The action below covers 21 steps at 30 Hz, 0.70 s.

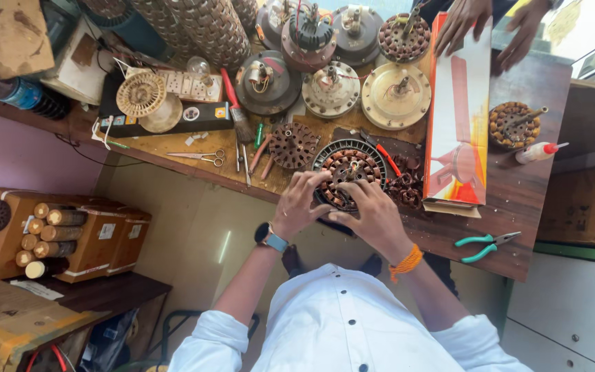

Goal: The person uses pliers to remove copper wire coils from a motor stator on a workbench. The person repeatedly grips and pulls coils from the stator slots, placing the removed coils on the table.

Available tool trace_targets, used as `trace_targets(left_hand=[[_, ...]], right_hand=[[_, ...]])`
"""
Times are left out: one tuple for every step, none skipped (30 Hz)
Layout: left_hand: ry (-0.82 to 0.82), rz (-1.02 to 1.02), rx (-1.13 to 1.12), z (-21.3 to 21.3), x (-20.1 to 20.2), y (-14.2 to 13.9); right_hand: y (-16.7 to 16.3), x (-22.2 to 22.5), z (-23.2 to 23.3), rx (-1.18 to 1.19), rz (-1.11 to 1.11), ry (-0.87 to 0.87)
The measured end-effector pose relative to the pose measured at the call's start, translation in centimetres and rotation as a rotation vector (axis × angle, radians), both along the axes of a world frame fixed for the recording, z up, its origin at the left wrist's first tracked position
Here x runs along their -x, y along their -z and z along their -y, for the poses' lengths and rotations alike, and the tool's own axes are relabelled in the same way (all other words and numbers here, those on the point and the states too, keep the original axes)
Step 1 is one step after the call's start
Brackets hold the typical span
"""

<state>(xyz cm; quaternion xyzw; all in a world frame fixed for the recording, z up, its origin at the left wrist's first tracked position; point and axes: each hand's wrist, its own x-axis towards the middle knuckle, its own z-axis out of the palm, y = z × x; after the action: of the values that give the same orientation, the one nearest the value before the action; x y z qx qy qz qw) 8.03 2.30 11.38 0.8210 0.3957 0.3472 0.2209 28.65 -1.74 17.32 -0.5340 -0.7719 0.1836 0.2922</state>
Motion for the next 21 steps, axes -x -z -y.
trace_targets(left_hand=[[-0.051,0.024,0.001,0.5,-0.4,0.1],[-0.071,0.086,0.06,0.8,-0.3,0.1],[-0.086,0.15,0.121,1.3,-0.2,0.1],[-0.095,0.221,0.184,1.5,-0.6,0.1],[-0.115,0.2,0.198,1.7,-0.8,0.1],[-0.133,0.181,0.217,1.9,-0.8,0.0],[-0.149,0.161,0.237,1.9,-0.9,-0.1],[-0.122,0.119,0.17,2.1,-1.0,-0.2],[-0.101,0.073,0.103,2.1,-1.2,-0.4],[-0.085,0.022,0.037,2.2,-1.2,-0.5],[-0.045,-0.011,0.007,2.3,-1.4,-0.6],[-0.012,-0.046,-0.027,2.1,-1.5,-0.7],[0.017,-0.081,-0.063,2.0,-1.5,-0.9],[0.037,-0.087,-0.097,1.8,-1.7,-1.0],[0.057,-0.091,-0.134,1.6,-1.8,-1.1],[0.077,-0.093,-0.17,1.5,-1.8,-1.2],[0.094,-0.09,-0.149,1.4,-1.9,-1.2],[0.111,-0.088,-0.126,1.4,-1.9,-1.3],[0.13,-0.086,-0.1,1.5,-2.0,-1.3],[0.124,-0.154,-0.106,1.5,-2.0,-1.4],[0.118,-0.224,-0.111,1.7,-2.1,-1.3]], right_hand=[[0.4,0.5,-0.2,-0.012,0.068,0.03],[0.8,0.5,-0.5,0.015,-0.009,0.069],[1.3,0.2,-0.9,0.042,-0.082,0.112],[1.9,-0.4,-1.0,0.069,-0.149,0.159],[2.5,-1.2,-1.1,0.13,-0.227,0.161],[3.2,-1.8,-1.3,0.194,-0.303,0.167],[4.0,-2.6,-1.4,0.257,-0.381,0.174],[4.6,-3.2,-1.2,0.262,-0.43,0.132],[5.3,-3.8,-1.1,0.269,-0.484,0.085],[5.9,-4.2,-1.0,0.279,-0.544,0.032],[6.3,-4.6,-1.0,0.289,-0.541,0.032],[6.6,-5.2,-1.2,0.298,-0.539,0.023],[6.7,-5.6,-1.3,0.305,-0.537,0.01],[6.8,-5.8,-1.3,0.316,-0.523,0.017],[6.9,-6.0,-1.3,0.325,-0.507,0.025],[6.9,-6.0,-1.3,0.334,-0.488,0.032],[6.9,-6.0,-1.2,0.328,-0.506,0.037],[6.9,-5.8,-1.1,0.325,-0.525,0.043],[7.0,-5.6,-0.9,0.325,-0.545,0.05],[7.1,-5.3,-0.6,0.26,-0.512,0.053],[7.2,-5.0,-0.5,0.195,-0.482,0.055]])
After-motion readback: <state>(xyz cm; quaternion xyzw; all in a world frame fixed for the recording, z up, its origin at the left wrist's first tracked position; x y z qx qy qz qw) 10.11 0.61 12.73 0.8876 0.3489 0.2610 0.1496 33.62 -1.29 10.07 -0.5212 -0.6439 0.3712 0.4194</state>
